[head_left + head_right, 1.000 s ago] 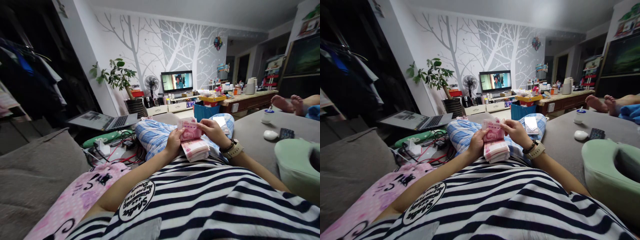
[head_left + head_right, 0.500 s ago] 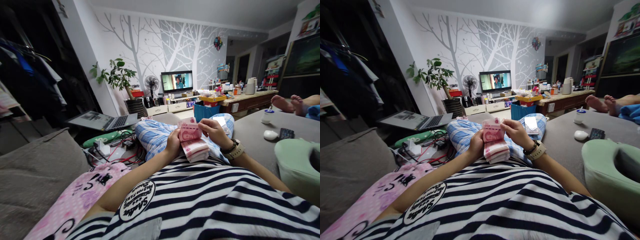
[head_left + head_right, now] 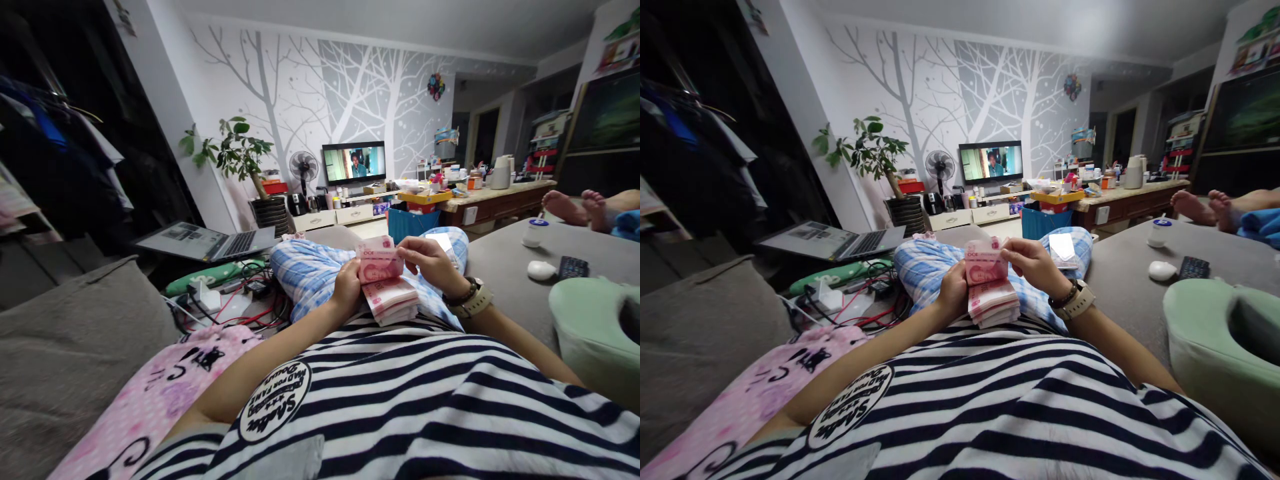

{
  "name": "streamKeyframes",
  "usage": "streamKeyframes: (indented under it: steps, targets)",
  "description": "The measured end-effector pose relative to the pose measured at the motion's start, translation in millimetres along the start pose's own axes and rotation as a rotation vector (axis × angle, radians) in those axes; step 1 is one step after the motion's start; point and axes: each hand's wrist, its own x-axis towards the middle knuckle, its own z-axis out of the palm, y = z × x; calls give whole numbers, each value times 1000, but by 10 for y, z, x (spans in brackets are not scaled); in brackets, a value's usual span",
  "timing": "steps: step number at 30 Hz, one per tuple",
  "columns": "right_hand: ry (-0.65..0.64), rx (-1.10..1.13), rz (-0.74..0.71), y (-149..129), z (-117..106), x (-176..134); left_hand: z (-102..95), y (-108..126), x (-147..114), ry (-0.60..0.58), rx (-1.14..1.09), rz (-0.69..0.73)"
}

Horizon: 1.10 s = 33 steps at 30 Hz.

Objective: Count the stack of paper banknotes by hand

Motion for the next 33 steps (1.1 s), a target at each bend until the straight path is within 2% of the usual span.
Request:
streamKeyframes:
  steps: [5, 10, 14, 16, 20, 24, 27, 33]
  targets:
    - [-58, -11, 11, -13, -38, -17, 77, -17, 11, -24, -186, -145]
    - [-160, 6, 72, -9, -60, -41, 119, 19, 4, -85, -239, -190]
    - [-238, 20, 87, -20, -64, -43, 121, 60, -18, -73, -279, -186]
    - [-187, 16, 60, -8, -67, -31, 120, 72, -24, -65, -281, -198]
    - [19, -96, 23, 67, -84, 9, 99, 76, -26, -117, -269, -223]
    - [170, -177, 70, 140, -80, 39, 77, 66, -28, -179, -279, -225]
    - [180, -167, 107, 161, -47, 46, 71, 61, -26, -205, -295, -214]
    - [141, -131, 92, 185, 6, 46, 85, 71, -14, -225, -282, -201]
